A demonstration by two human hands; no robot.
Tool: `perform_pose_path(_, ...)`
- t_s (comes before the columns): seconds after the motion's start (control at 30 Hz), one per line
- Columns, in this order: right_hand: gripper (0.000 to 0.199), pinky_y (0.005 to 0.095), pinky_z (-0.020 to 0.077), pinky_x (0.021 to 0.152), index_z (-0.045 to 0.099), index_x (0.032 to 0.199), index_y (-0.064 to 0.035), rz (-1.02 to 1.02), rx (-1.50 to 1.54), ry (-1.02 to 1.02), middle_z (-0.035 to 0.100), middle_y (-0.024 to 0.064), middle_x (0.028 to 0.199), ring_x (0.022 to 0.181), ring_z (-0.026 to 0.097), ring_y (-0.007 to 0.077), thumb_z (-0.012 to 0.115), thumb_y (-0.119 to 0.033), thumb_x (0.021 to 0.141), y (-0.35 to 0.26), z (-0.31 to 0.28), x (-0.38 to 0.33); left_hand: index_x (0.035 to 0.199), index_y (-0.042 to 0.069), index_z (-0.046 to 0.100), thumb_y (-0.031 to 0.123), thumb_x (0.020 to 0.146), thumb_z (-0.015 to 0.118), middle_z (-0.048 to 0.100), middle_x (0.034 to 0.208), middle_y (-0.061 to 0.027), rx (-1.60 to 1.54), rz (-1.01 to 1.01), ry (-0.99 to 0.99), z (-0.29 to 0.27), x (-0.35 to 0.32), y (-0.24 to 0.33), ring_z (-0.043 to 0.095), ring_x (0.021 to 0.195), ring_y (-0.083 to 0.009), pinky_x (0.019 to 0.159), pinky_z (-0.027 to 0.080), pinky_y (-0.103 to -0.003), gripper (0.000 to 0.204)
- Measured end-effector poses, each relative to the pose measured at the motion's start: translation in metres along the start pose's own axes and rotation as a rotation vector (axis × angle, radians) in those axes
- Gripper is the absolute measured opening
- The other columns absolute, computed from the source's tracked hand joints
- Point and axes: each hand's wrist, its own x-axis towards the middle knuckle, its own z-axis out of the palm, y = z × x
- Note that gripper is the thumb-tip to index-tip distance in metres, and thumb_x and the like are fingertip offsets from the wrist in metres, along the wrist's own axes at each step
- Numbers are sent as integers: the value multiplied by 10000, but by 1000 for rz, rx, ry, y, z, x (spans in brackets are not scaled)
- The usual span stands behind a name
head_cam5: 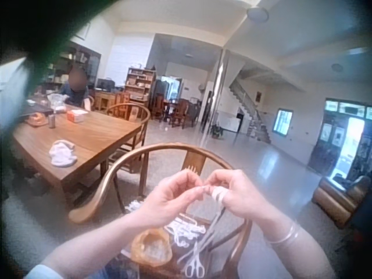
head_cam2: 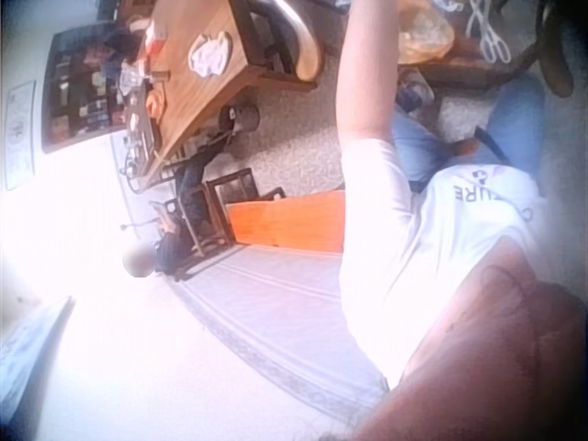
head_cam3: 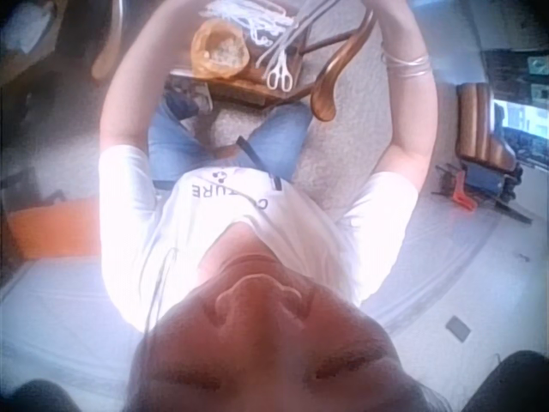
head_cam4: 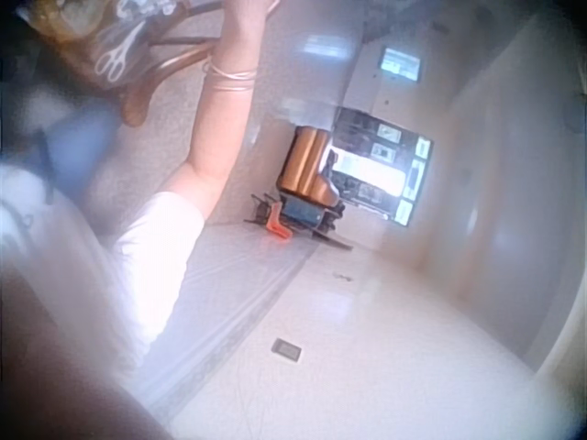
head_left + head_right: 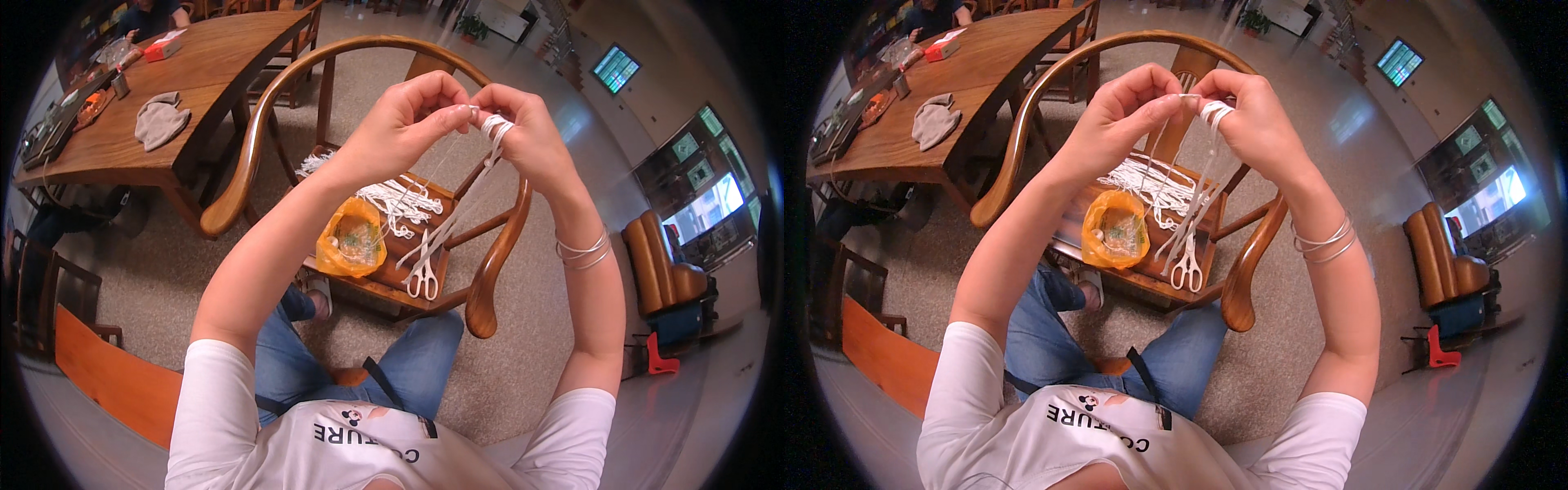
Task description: The person knots white cords together and trims the ends using scissors.
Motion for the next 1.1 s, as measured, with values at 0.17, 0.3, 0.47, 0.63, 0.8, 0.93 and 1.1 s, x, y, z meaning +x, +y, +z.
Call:
perform_pose_path(0.17, 129, 200, 333, 542, 606, 855, -8, 38, 139, 133, 533, -40, 691, 628, 414, 31, 587, -134, 878, -11, -8, 4, 986, 29, 552, 122, 894, 586, 540, 849, 43, 97, -123, -43, -14, -10, -12, 487, 777, -11, 692, 411, -169, 135)
perform_pose_path(0.3, 134, 188, 294, 479, 606, 865, -23, 14, 122, 147, 520, -59, 686, 573, 383, 8, 577, -151, 893, -23, -13, 5, 1104, 34, 558, 93, 871, 615, 540, 826, 47, 122, -162, -21, -16, -20, -25, 499, 735, -6, 659, 419, -156, 247)
perform_pose_path(0.47, 144, 157, 242, 433, 621, 905, -60, -26, 135, 157, 506, -68, 660, 522, 364, -16, 562, -190, 906, -24, -14, 8, 1076, 33, 620, 159, 849, 650, 561, 729, 45, 165, -177, -26, -13, -22, -33, 475, 635, -20, 561, 407, -188, 261)
perform_pose_path(0.63, 147, 141, 224, 418, 645, 936, -77, -24, 121, 220, 537, -64, 687, 492, 348, -26, 564, -197, 907, -23, -18, 13, 961, 34, 683, 173, 842, 656, 614, 735, 10, 170, -305, -79, -17, -28, -41, 514, 655, -43, 573, 424, -209, 185)
perform_pose_path(0.8, 153, 137, 210, 410, 654, 972, -77, -185, 140, 211, 545, -58, 696, 488, 337, -31, 561, -182, 913, -19, -41, 16, 933, 4, 673, 191, 849, 646, 625, 742, -45, 326, -379, -157, -32, -53, -65, 545, 669, -92, 613, 447, -248, 207)
perform_pose_path(0.93, 169, 144, 200, 410, 652, 990, -64, -166, 216, 190, 551, -45, 732, 487, 322, -23, 553, -180, 918, -19, -56, 20, 900, 9, 672, 177, 835, 651, 632, 748, -80, 447, -378, -254, -47, -87, -100, 571, 675, -119, 625, 454, -262, 181)
perform_pose_path(1.1, 185, 140, 202, 416, 647, 1019, -60, -194, 188, 220, 556, -39, 753, 513, 335, -20, 560, -185, 915, -19, -68, 24, 918, 26, 688, 124, 820, 656, 678, 836, -71, 480, -561, -210, -52, -125, -127, 615, 755, -117, 706, 481, -259, 142)
